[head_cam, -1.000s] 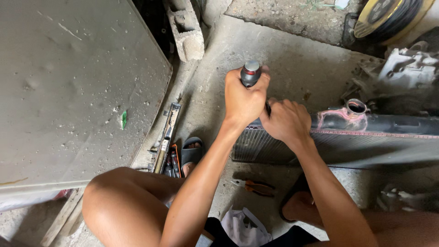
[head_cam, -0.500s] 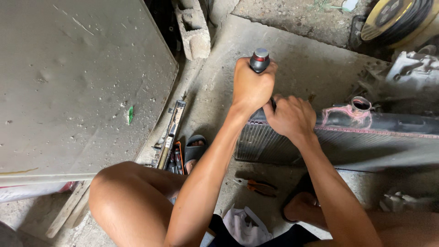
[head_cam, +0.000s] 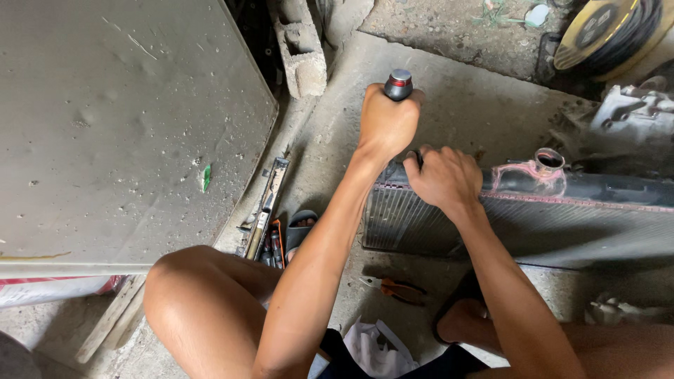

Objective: The person uses a screwdriver to pry and separate a plastic cap from the top of a car radiator. They repeatedly insert the tool into the seam and lever the cap to loosen it.

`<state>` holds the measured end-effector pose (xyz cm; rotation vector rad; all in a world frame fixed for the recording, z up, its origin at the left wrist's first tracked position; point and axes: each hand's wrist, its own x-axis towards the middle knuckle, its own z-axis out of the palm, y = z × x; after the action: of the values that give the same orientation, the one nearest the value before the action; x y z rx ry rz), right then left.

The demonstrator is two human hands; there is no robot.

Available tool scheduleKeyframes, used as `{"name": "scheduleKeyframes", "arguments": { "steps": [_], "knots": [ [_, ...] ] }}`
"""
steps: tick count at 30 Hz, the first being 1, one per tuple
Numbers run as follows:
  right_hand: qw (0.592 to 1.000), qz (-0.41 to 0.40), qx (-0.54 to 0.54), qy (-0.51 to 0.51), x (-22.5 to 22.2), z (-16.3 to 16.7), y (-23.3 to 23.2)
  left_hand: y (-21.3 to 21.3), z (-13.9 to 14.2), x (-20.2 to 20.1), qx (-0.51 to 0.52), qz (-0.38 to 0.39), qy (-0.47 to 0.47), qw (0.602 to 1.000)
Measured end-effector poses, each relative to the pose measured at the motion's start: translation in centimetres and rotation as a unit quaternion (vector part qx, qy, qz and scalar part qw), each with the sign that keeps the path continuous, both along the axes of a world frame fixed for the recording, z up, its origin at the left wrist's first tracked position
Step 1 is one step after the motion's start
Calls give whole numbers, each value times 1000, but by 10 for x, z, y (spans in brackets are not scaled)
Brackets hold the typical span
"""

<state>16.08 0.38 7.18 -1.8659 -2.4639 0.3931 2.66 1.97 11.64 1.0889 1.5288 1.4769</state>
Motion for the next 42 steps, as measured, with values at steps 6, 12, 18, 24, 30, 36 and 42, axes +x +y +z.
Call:
{"name": "scheduleKeyframes", "arguments": {
  "steps": [6, 12, 18, 24, 30, 36, 42],
  "knots": [
    [1000, 6, 25, 12, 0, -2, 3, 9, 2, 0, -27, 21, 13, 999],
    [1000, 5, 25, 9, 1, -4, 5, 16, 1, -1, -25, 18, 11, 999],
    [999, 11, 33, 10, 1, -9, 9, 27, -3, -3, -44, 21, 1, 999],
    [999, 9, 47, 19, -1, -6, 10, 39, -11, -4, -41, 45, 13, 998],
    [1000, 5, -10, -10, -2, 0, 2, 3, -22, 2, 48, 58, 0, 997],
    [999, 13, 37, 22, 0, -2, -3, -47, -7, 4, 194, 5, 13, 981],
    [1000, 7, 28, 11, 1, -5, 0, -69, -2, -1, 231, -20, 49, 972]
  ]
}}
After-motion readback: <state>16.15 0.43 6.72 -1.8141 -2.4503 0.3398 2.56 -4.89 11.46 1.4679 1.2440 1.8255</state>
